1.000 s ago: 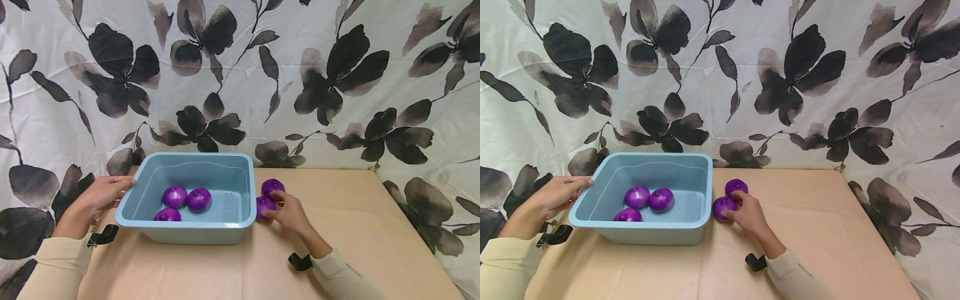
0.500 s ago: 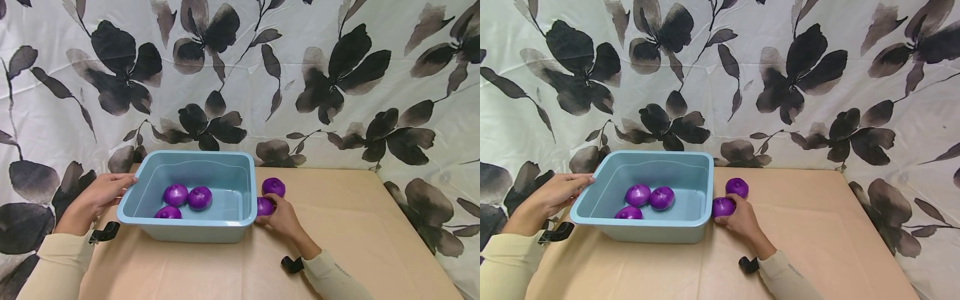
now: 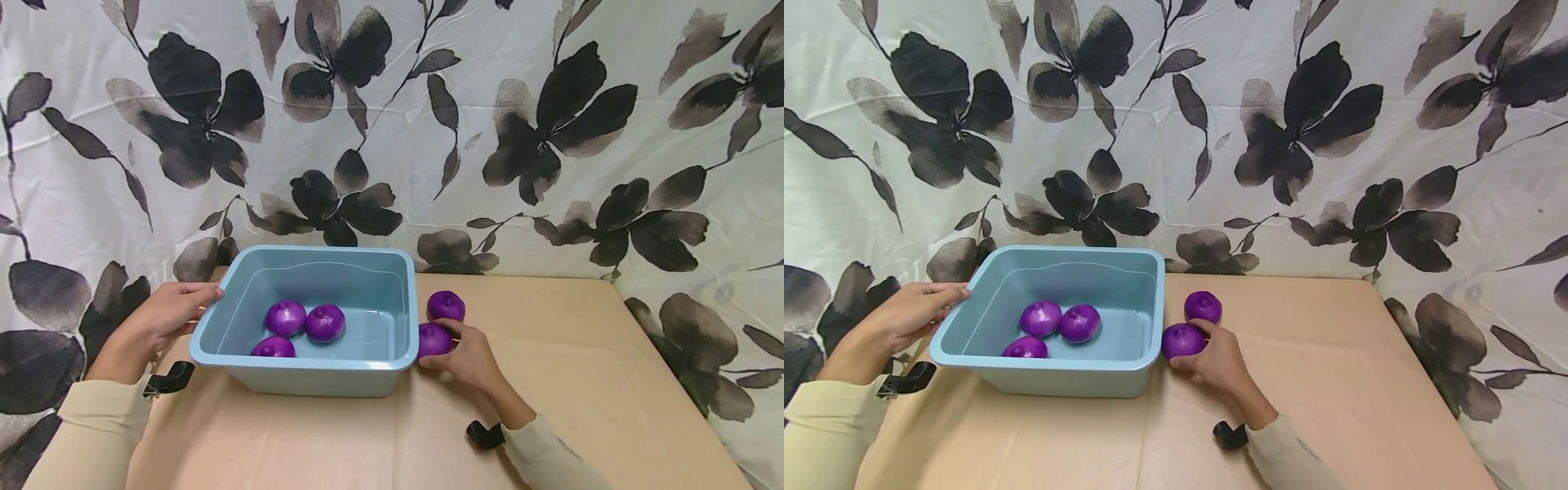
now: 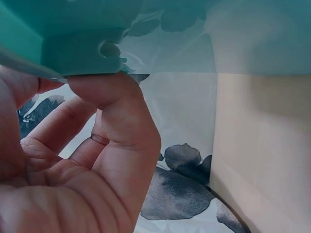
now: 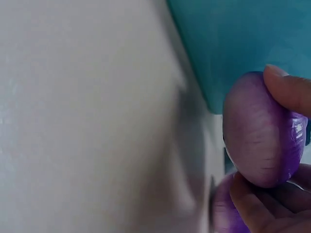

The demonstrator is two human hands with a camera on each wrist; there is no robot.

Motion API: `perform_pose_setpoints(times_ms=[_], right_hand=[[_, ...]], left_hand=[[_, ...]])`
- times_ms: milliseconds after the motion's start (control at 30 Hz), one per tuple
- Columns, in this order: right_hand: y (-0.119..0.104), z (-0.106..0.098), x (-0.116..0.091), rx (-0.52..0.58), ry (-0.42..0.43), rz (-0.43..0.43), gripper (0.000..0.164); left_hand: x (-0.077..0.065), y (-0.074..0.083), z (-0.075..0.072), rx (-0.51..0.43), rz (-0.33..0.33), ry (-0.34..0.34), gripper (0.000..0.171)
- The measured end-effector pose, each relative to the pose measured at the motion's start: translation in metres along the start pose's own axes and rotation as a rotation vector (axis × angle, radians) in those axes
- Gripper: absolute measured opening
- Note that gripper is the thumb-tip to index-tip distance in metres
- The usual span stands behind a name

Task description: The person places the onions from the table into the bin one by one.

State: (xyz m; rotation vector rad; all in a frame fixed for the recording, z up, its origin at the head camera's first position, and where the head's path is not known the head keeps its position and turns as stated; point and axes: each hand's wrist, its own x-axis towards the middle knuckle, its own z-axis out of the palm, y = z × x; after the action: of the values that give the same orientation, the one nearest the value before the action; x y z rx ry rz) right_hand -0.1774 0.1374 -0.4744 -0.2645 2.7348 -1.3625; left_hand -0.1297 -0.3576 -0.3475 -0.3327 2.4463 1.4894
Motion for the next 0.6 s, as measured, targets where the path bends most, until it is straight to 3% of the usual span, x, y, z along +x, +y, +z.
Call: perform_pose_setpoints(times_ms=[300,600], right_hand=[[-0.020,-0.034,-0.012,0.110,-0.079,0.017,0.086],[-0.047,-0.077,-0.025,0.230,-0.175,-0.049,0.081]], left_hand=[[0.001,-0.001,0.001,-0.013,0.009,-0.004,0.064],[0.003,0.001,0.002,-0.026,0.001,-0.009,0.066]])
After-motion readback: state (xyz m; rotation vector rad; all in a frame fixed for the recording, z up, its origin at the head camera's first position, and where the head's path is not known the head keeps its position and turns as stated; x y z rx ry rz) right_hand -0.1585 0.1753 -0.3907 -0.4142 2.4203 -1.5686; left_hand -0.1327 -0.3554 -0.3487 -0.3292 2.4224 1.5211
